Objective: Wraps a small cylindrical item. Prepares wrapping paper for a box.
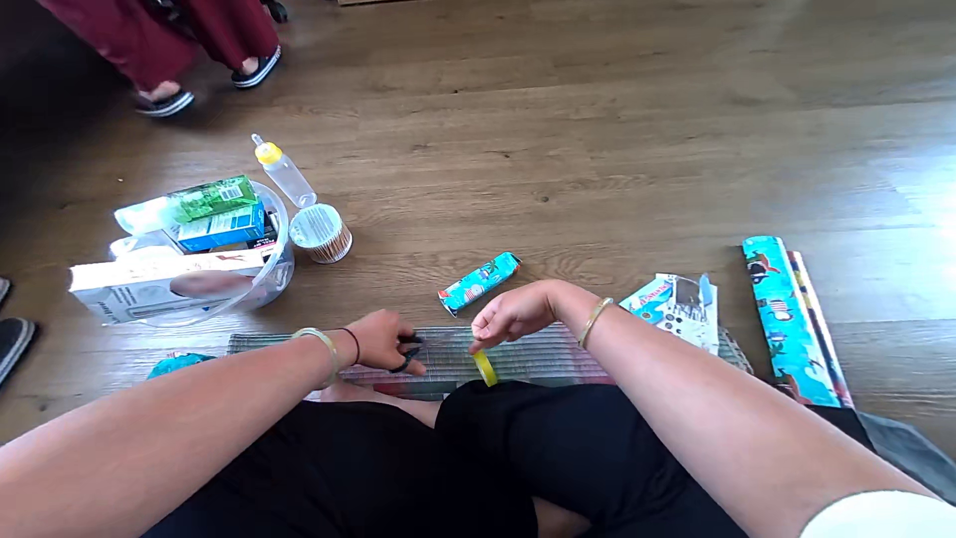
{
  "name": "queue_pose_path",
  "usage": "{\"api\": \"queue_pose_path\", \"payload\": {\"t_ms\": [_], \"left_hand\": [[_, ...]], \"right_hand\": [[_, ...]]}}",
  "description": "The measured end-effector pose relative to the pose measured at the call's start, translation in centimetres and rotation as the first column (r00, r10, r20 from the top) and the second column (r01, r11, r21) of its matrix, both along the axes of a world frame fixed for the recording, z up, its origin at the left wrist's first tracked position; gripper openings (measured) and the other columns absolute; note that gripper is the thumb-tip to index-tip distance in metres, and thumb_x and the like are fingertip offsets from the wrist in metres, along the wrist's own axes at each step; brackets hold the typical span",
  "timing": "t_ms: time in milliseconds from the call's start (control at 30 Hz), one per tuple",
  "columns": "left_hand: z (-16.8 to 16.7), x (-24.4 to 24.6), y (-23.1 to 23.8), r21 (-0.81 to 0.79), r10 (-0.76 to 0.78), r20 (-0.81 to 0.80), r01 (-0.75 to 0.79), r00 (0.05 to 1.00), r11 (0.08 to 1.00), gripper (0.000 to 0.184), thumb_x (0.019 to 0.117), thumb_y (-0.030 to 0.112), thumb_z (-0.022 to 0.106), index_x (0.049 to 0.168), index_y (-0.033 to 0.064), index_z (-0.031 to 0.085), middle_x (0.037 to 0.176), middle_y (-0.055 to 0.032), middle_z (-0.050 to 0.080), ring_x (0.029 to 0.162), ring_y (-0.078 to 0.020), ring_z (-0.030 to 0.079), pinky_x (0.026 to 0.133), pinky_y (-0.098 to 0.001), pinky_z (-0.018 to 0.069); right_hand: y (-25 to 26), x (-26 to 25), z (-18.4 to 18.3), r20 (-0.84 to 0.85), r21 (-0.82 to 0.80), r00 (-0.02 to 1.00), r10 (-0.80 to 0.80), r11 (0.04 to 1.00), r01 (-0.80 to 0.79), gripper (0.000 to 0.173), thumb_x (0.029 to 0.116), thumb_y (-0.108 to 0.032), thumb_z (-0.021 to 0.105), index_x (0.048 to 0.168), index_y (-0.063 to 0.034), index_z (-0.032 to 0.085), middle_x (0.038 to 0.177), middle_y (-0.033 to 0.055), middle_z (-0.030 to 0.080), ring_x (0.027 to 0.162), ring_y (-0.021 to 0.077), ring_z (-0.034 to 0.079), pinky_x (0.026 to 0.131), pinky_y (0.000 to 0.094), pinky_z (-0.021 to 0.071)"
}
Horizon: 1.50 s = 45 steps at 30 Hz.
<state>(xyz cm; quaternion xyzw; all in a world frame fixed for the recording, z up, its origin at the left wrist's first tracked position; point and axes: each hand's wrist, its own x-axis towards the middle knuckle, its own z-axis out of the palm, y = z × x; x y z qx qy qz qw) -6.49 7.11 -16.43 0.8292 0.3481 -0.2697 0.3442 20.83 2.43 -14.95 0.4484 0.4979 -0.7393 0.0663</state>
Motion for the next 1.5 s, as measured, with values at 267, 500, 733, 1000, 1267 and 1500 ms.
{"api": "queue_pose_path", "payload": {"t_ms": [267,500,733,1000,1267,1500], "left_hand": [[2.1,1.3,-2.7,0.015,-0.286,-0.353,0.311,0.891,0.95,0.076,0.0841,0.08,0.06,0.092,0.0046,0.07,0.09,-0.0151,0.068,0.088,-0.0346,0.068,0.074,-0.0593,0.0533],[2.7,5.5,-5.9,-0.01,-0.256,-0.397,0.274,0.882,0.962,0.084,0.0908,0.079,0.05,0.098,-0.003,0.068,0.103,-0.0237,0.068,0.102,-0.0416,0.067,0.081,-0.063,0.0517],[2.5,5.4,-5.4,0.015,-0.224,-0.407,0.252,0.886,0.968,0.083,0.0907,0.08,0.049,0.097,-0.0008,0.068,0.1,-0.0213,0.069,0.099,-0.0398,0.068,0.078,-0.0623,0.0524],[2.2,6.2,-5.6,0.018,-0.246,-0.382,0.273,0.891,0.962,0.082,0.0928,0.078,0.048,0.098,-0.001,0.068,0.102,-0.0216,0.068,0.1,-0.0399,0.068,0.079,-0.0624,0.0526],[1.9,6.0,-5.5,0.021,-0.271,-0.373,0.3,0.888,0.954,0.077,0.0959,0.074,0.048,0.096,-0.0004,0.069,0.099,-0.0211,0.069,0.098,-0.0396,0.068,0.078,-0.0615,0.0524],[1.8,5.9,-5.3,0.036,-0.27,-0.373,0.305,0.887,0.952,0.074,0.0973,0.071,0.048,0.093,-0.0001,0.068,0.098,-0.0205,0.069,0.098,-0.0391,0.068,0.077,-0.0609,0.0527]], "right_hand": [[-0.2,0.1,-0.2,0.028,-0.002,1.0,0.01,1.0,-0.01,0.033,0.1095,-0.016,0.041,0.133,-0.0031,0.059,0.123,0.0103,0.07,0.108,0.0166,0.067,0.091,0.0377,0.0518],[-0.4,0.3,-0.3,0.029,0.016,0.999,0.032,0.999,-0.033,0.032,0.1095,-0.02,0.04,0.127,-0.0038,0.061,0.123,0.009,0.07,0.106,0.015,0.066,0.086,0.0371,0.052],[-0.3,0.0,-0.2,0.035,0.019,0.998,0.046,0.999,-0.047,0.032,0.1089,-0.021,0.042,0.126,-0.0034,0.062,0.122,0.01,0.069,0.106,0.0165,0.065,0.086,0.0388,0.0514],[-0.3,0.0,-0.5,0.008,0.006,0.999,0.04,0.999,-0.04,0.031,0.1084,-0.02,0.04,0.121,-0.0054,0.063,0.119,0.0073,0.071,0.103,0.0146,0.068,0.08,0.0368,0.0528],[-0.3,-0.1,-0.5,0.012,-0.003,0.999,0.043,0.999,-0.043,0.031,0.1082,-0.02,0.039,0.122,-0.0047,0.063,0.121,0.0084,0.07,0.105,0.0153,0.067,0.082,0.0371,0.0523],[-0.2,-0.1,-0.6,0.011,-0.014,0.999,0.048,0.999,-0.047,0.03,0.108,-0.02,0.04,0.12,-0.0064,0.064,0.119,0.0068,0.071,0.103,0.0137,0.067,0.079,0.036,0.0523]]}}
